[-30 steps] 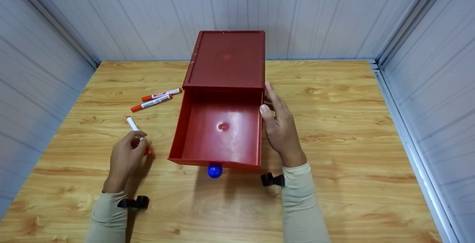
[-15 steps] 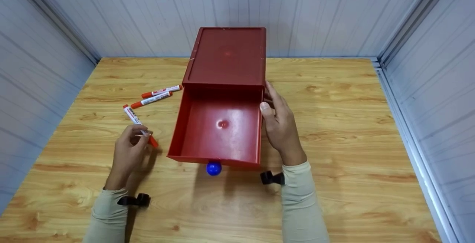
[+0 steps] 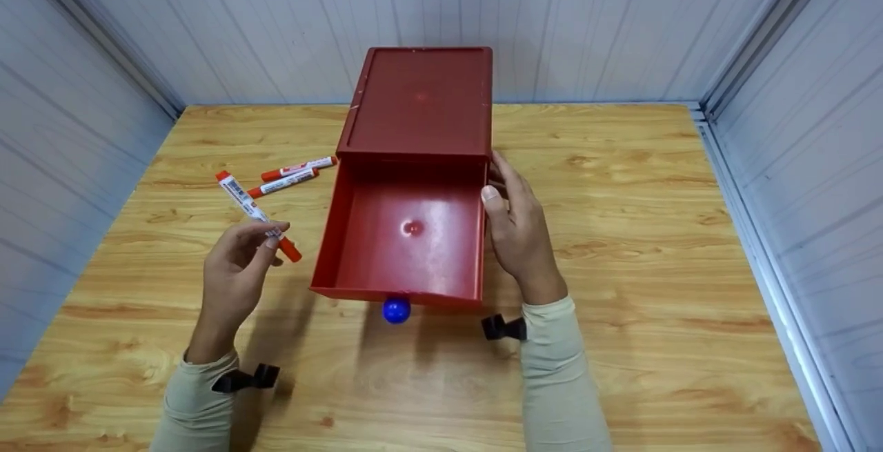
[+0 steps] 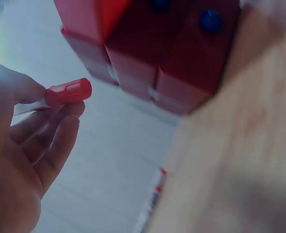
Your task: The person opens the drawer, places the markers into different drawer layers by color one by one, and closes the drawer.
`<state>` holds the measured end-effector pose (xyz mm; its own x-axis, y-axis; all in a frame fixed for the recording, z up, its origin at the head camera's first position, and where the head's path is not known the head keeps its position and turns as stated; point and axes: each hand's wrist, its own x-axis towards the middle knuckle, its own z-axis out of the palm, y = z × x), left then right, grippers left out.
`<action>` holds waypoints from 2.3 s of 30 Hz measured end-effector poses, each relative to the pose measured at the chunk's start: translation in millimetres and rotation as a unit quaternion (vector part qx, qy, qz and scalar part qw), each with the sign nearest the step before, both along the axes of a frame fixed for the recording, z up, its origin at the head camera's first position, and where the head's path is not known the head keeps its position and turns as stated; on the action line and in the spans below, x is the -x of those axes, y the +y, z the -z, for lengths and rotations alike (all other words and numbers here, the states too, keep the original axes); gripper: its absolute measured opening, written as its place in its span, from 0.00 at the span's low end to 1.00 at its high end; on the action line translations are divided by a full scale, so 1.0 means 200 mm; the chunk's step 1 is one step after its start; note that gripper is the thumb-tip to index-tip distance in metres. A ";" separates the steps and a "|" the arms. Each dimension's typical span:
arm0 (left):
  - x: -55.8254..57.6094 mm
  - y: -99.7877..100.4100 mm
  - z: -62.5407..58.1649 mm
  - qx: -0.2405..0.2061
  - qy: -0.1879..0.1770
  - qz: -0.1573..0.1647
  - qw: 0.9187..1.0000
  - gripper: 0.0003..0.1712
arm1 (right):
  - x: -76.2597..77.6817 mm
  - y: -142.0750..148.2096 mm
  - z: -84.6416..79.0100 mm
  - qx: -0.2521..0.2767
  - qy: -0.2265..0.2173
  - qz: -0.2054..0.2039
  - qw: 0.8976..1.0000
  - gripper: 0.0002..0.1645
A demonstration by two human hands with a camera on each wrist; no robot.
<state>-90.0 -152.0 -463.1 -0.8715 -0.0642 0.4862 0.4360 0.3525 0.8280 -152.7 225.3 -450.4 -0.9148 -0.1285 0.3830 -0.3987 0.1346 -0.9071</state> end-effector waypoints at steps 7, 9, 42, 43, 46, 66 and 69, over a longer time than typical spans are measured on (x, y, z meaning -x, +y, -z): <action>0.01 0.05 -0.11 0.036 0.112 0.006 0.993 0.15 | 0.00 -0.01 0.00 -0.002 0.005 -0.001 1.000 0.29; 0.01 0.07 -0.15 0.043 0.136 0.009 0.990 0.15 | 0.00 -0.02 0.00 0.000 0.005 -0.001 1.000 0.29; 0.01 0.43 -0.34 0.292 0.248 0.142 0.913 0.12 | -0.01 0.00 0.01 0.001 0.013 0.020 1.000 0.28; 0.01 0.43 -0.34 0.297 0.242 0.146 0.912 0.12 | -0.01 0.00 0.01 0.000 0.013 0.021 1.000 0.28; 0.01 0.43 -0.34 0.311 0.223 0.155 0.911 0.11 | 0.00 0.00 0.01 0.001 0.009 0.023 1.000 0.28; 0.02 0.43 -0.32 0.322 0.206 0.160 0.910 0.12 | 0.00 0.00 0.01 0.003 0.007 0.039 0.999 0.27; 0.03 0.43 -0.31 0.311 0.221 0.162 0.910 0.11 | 0.00 0.00 0.01 0.014 -0.001 0.044 0.999 0.28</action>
